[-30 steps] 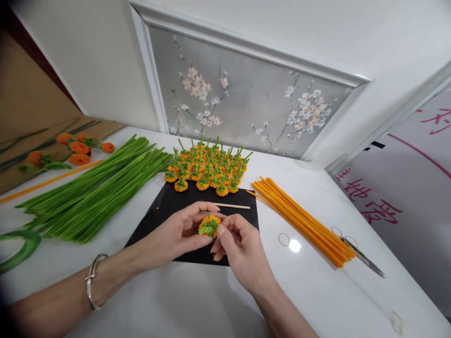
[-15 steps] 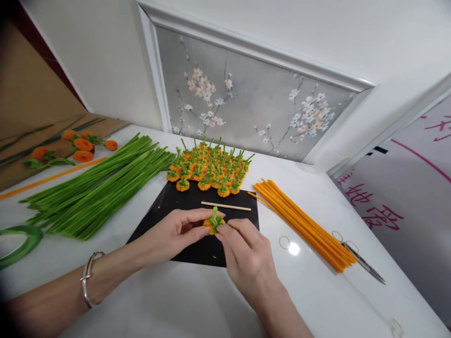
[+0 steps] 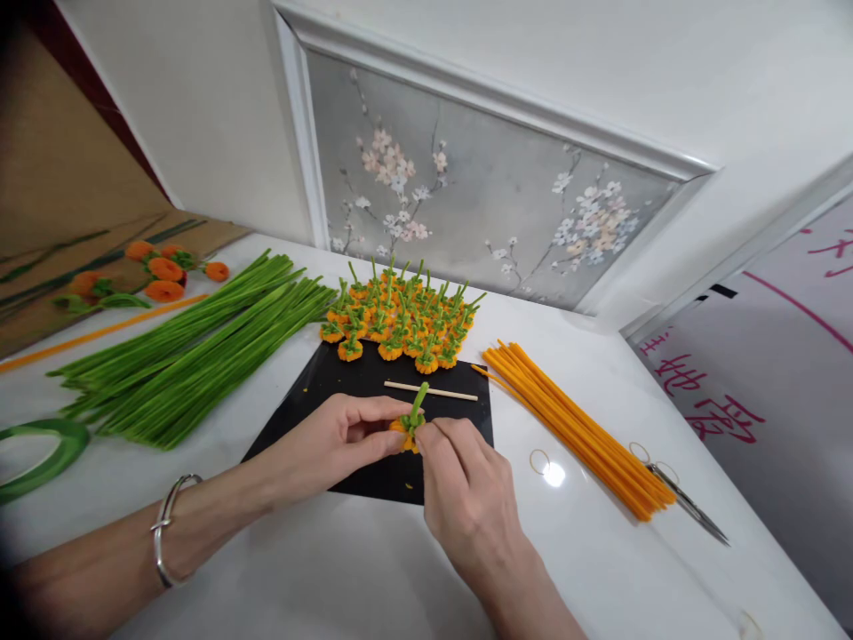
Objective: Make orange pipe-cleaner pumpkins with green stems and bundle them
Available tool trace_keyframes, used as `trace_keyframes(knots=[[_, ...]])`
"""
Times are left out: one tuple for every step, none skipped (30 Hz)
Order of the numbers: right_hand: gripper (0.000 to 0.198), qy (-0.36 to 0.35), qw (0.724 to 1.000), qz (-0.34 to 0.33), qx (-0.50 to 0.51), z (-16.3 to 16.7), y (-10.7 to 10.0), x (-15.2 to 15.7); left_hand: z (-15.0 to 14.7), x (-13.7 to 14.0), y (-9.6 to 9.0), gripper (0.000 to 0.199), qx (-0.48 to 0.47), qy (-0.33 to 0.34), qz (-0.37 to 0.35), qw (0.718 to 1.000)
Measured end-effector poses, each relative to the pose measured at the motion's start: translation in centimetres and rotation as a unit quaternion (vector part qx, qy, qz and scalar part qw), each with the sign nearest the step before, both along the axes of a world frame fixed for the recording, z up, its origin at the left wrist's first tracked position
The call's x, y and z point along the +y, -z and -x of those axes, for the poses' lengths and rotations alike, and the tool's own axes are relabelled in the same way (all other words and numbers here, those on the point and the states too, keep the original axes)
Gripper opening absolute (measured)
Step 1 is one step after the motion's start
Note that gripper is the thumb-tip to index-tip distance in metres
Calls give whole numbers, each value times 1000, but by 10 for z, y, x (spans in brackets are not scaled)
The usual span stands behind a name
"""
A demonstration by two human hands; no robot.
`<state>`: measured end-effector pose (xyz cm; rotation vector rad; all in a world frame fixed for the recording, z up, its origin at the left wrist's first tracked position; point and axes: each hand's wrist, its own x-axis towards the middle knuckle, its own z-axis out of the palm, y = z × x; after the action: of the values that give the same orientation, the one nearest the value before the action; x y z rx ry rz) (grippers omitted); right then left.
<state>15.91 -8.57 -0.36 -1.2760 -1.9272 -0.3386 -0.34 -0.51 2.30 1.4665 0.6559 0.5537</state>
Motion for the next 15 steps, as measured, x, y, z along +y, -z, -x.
trace_keyframes(knots=[[26, -5, 1000, 5, 0, -1, -1, 0, 0, 0, 0, 28, 2, 0, 14, 1000], [26, -14, 1000, 12, -4, -2, -2, 1, 1, 0, 1, 27, 3, 5, 22, 1000], [27, -24, 999, 21, -13, -3, -4, 1, 1, 1, 2, 25, 4, 15, 25, 1000], [28, -36, 999, 30, -23, -4, -5, 1, 1, 1, 3, 23, 4, 28, 28, 999], [29, -47, 997, 42, -36, -6, -7, 2, 1, 2, 4, 21, 4, 41, 32, 999], [31, -56, 996, 53, -45, -7, -9, 2, 1, 2, 5, 19, 6, 51, 36, 998], [32, -62, 995, 66, -47, -8, -10, 3, 1, 2, 6, 17, 6, 57, 43, 997], [31, -64, 994, 77, -39, -10, -11, 3, 0, 3, 6, 17, 1, 57, 50, 997], [29, -62, 994, 87, -23, -11, -11, 3, 0, 3, 6, 17, -6, 52, 58, 997], [25, -58, 994, 96, -1, -12, -11, 3, 0, 3, 6, 17, -15, 43, 65, 997], [21, -53, 993, 102, 22, -12, -10, 3, 0, 3, 5, 17, -22, 32, 69, 997], [18, -50, 992, 104, 40, -13, -9, 2, 0, 3, 4, 17, -25, 22, 72, 997], [17, -48, 992, 103, 51, -13, -8, 2, 0, 4, 4, 16, -23, 15, 71, 997], [16, -46, 993, 97, 54, -12, -7, 2, 0, 3, 3, 14, -18, 11, 69, 997], [17, -45, 994, 88, 53, -12, -6, 2, 0, 3, 3, 13, -13, 11, 65, 998]])
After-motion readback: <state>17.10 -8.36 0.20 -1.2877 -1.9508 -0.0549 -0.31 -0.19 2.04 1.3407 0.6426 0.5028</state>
